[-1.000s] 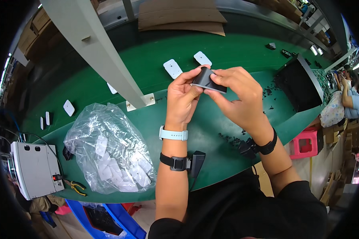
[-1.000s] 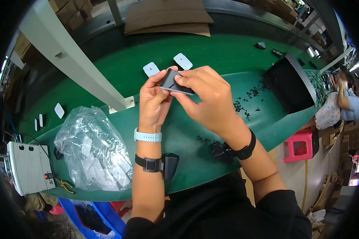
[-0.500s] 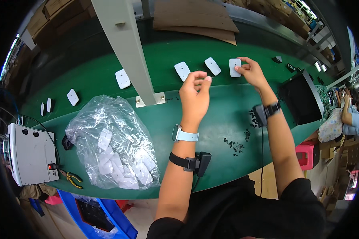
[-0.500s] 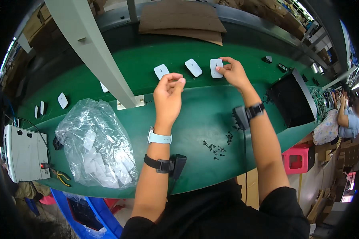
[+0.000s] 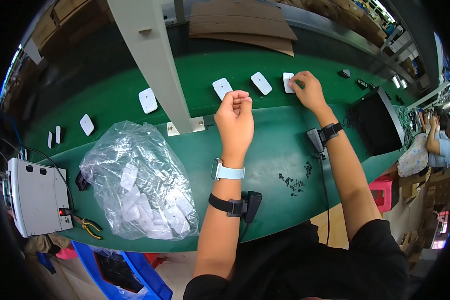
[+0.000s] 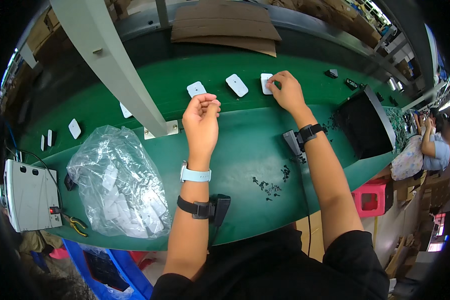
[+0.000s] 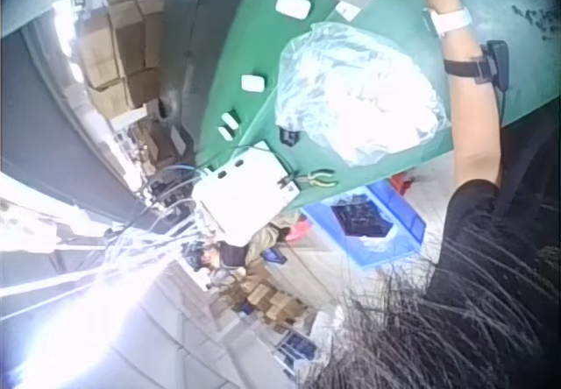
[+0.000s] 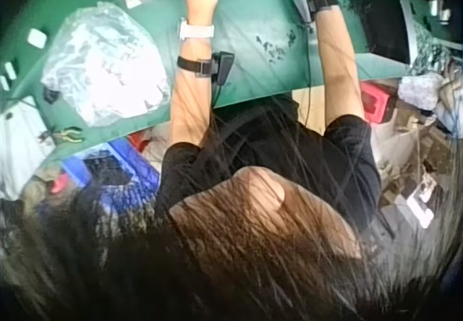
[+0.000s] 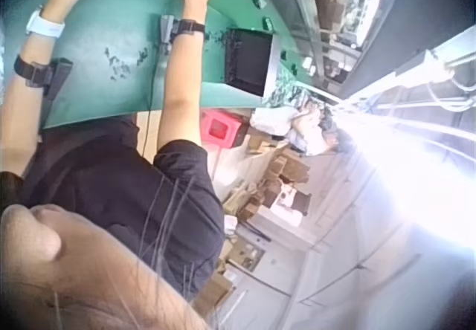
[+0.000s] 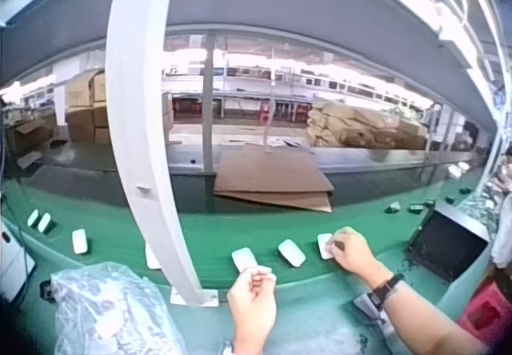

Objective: The person assembles small electronic devices by inserting circuit boards into white plastic casings and securing them with screws. They repeatedly pick up components, align them, and fasten them together on a green workbench, occasionally opening a cardboard box to retrieve more parts.

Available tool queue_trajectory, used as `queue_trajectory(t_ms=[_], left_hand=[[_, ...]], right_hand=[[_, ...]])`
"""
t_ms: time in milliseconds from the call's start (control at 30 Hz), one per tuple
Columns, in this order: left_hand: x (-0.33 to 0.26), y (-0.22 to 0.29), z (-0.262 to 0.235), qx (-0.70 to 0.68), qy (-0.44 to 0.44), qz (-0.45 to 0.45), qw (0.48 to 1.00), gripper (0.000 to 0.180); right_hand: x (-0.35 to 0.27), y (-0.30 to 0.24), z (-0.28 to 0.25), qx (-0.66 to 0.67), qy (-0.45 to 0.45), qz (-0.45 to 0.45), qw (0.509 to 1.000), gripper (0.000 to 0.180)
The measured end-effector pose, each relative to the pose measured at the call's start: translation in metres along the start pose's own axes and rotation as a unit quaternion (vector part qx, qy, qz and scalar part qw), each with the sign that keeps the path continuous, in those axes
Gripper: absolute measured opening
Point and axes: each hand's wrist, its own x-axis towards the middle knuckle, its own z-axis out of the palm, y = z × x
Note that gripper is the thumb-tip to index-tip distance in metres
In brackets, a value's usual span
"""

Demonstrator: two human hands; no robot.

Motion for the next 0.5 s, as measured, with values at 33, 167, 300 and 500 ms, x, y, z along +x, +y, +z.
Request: queue_trajectory(t_ms=[33, 167, 300, 500], left_hand=[[0.0, 0.0, 0.001, 0.008, -0.005, -0.004, 1.0, 0.007], [-0.002, 0.0, 0.003, 0.034, -0.007, 0.016, 0.999, 0.006], [-0.007, 0.002, -0.001, 0.093, -0.008, 0.088, 0.992, 0.007], [-0.045, 0.098, -0.028, 0.289, -0.128, 0.08, 0.945, 0.008]], right_hand=[[-0.001, -0.002, -0.004, 0.018, 0.011, -0.001, 1.0, 0.013], [-0.007, -0.02, -0.027, 0.093, 0.05, -0.002, 0.994, 0.012], [-0.046, -0.039, -0.051, 0.203, -0.008, -0.026, 0.979, 0.009], [-0.095, -0.055, -0.067, 0.265, -0.078, -0.112, 0.955, 0.006]])
